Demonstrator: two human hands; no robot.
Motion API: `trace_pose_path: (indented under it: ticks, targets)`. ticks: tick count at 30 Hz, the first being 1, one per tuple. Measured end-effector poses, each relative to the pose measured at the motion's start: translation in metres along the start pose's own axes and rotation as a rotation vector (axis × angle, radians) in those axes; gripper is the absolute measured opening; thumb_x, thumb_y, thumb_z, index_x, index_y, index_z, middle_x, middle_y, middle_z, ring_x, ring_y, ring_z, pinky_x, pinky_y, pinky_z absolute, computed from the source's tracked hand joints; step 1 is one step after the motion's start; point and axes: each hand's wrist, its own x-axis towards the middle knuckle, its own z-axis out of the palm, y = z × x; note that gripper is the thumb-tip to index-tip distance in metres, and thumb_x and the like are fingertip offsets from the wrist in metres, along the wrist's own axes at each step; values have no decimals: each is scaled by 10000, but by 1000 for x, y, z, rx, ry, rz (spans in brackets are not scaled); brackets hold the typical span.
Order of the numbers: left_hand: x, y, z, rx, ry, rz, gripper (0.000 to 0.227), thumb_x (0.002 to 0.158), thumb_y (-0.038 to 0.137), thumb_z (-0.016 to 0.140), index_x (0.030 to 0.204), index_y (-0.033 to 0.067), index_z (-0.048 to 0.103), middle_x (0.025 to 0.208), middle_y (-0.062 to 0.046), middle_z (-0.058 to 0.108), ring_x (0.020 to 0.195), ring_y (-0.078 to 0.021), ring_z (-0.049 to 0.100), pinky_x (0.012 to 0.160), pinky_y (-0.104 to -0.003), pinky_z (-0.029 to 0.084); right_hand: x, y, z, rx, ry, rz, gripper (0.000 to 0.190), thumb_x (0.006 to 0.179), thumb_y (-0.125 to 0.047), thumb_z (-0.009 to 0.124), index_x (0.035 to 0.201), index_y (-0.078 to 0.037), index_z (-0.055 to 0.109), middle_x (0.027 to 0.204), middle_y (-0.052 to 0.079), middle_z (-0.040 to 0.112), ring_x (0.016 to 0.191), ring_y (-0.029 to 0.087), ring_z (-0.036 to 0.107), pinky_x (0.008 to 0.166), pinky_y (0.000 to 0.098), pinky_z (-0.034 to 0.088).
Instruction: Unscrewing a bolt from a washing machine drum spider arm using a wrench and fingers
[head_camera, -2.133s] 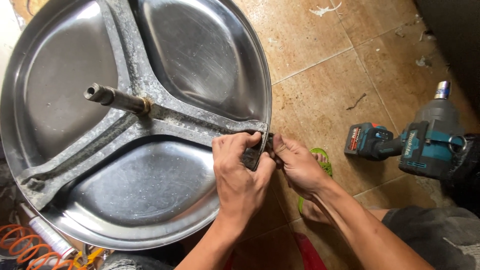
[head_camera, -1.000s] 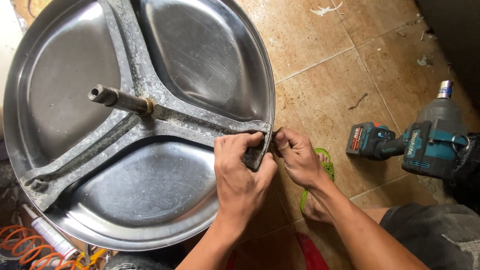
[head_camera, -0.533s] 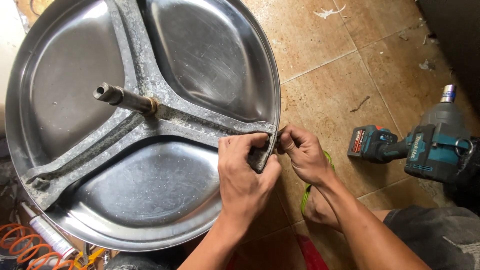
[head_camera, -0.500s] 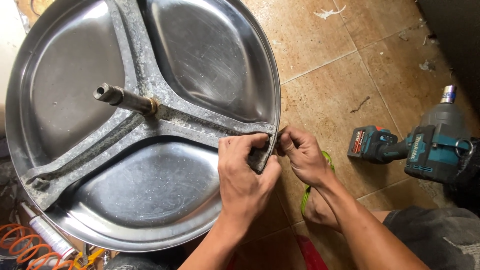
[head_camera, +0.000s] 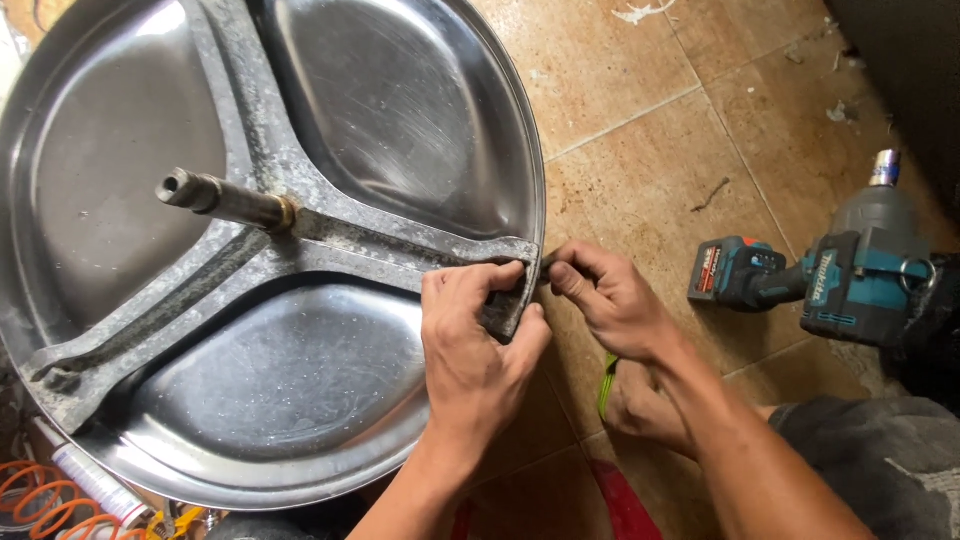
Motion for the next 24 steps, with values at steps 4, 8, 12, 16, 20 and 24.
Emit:
trace_pose_path:
  ticks: [4, 8, 12, 16, 20, 24]
  targets:
    - [-1, -2, -1, 29, -17, 15, 325, 693, 92, 786, 1013, 79, 729, 950, -88, 741, 957, -311, 657, 898, -401, 514, 1, -18, -18, -69, -110, -11, 200, 1041, -206, 600, 978, -73, 736, 784, 33, 688, 830, 117, 586, 841, 352, 525]
    - [-1, -1, -3, 43, -51, 24, 330, 699, 94, 791, 1023, 69, 729, 951, -102, 737, 964, -327, 659, 899, -414, 516, 4, -17, -16, -87, -102, -50, 167, 1024, -205, 623, 1019, -104, 755, 817, 61, 687, 863, 155, 654, 908, 385, 519]
    - [-1, -1, -2, 63, -52, 0, 334, 716, 99, 792, 1044, 64, 738, 952, -87, 733, 965, -289, 649, 899, -387, 522, 8, -16, -17, -275, -81, -126, 165, 1025, -291, 623, 1023, -201, 761, 815, -23, 664, 870, 154, 666, 992, 348, 404]
    - [-2, -3, -1, 74, -56, -15, 341, 712, 111, 798, 1046, 73, 741, 959, -74, 731, 984, -277, 647, 912, -384, 523, 9, -13, -17, -178, -60, -8, 154, 996, -295, 675, 1019, -175, 768, 818, 26, 724, 848, 145, 703, 803, 327, 523]
    - [-1, 0, -1, 67, -54, 3, 329, 721, 90, 795, 1045, 54, 745, 959, -98, 734, 974, -285, 649, 907, -394, 525, 7, -1, -10, -32, -51, 40, 153, 990, -284, 692, 1000, -139, 738, 780, 23, 683, 798, 104, 610, 768, 325, 534]
    - [0, 5, -1, 49, -33, 11, 301, 732, 94, 788, 1027, 53, 746, 969, -99, 740, 985, -288, 654, 907, -387, 528, 8, 11, -9, 71, -35, 58, 139, 964, -247, 735, 990, -111, 722, 778, 18, 702, 781, 99, 622, 754, 301, 538]
